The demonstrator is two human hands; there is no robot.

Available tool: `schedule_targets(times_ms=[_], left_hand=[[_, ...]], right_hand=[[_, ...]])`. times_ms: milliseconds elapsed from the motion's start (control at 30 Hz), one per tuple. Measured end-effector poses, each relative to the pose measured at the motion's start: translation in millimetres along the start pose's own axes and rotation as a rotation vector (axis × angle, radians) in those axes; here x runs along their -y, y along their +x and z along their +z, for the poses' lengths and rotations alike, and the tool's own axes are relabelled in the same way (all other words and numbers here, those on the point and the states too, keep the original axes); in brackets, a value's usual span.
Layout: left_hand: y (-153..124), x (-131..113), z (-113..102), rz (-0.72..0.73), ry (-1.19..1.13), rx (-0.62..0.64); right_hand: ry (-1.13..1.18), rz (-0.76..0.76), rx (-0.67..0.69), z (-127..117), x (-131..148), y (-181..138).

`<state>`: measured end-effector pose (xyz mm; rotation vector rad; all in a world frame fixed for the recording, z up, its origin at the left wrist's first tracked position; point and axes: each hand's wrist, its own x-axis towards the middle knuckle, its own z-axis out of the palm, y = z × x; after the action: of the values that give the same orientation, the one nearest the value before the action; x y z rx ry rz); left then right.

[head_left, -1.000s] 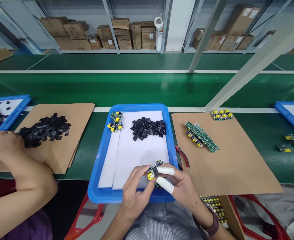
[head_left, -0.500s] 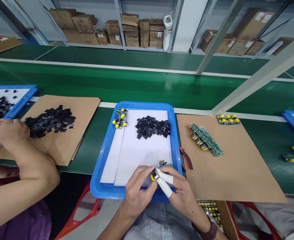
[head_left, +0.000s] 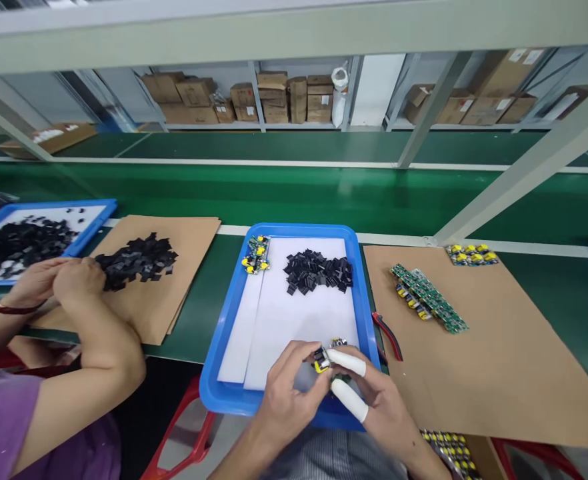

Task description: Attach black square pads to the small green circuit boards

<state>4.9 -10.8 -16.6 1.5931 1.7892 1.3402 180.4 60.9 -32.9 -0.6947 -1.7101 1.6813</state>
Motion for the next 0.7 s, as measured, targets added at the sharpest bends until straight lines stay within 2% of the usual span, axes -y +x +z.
schedule_targets(times_ms=[100,167,267,400,500,567,633,700], left_hand=[[38,17,-34,0.082,0.275,0.028],[73,37,-63,0.061,0.388,-0.034],[127,70,-100,0.000,0.510,-0.137],[174,101,-121,-0.058,0.559,-0.141],[185,108,-123,-0.074,0.529,-0.099],[180,104,-124,-0.073,0.502,-0.114],[164,93,-120,-0.064,0.471,-0.149],[137,75,-109,-0.045,0.422,-0.140]], right_hand=[[-0.115,-0.007,-0.160,-9,-10,-5],[-0.193,-0.038,-0.228,-19,-16,-8],[-0.264,-0.105,-0.239,-32,-23,-10],[-0.365,-0.193,-0.254,-41,-24,-11],[-0.469,-0.224,-0.313,-49,-16,-11],[-0.542,-0.230,-0.340,-57,-8,-8],[-0.590,-0.241,-0.323,-67,1,0],[-0.621,-0.243,-0.267,-75,8,14]])
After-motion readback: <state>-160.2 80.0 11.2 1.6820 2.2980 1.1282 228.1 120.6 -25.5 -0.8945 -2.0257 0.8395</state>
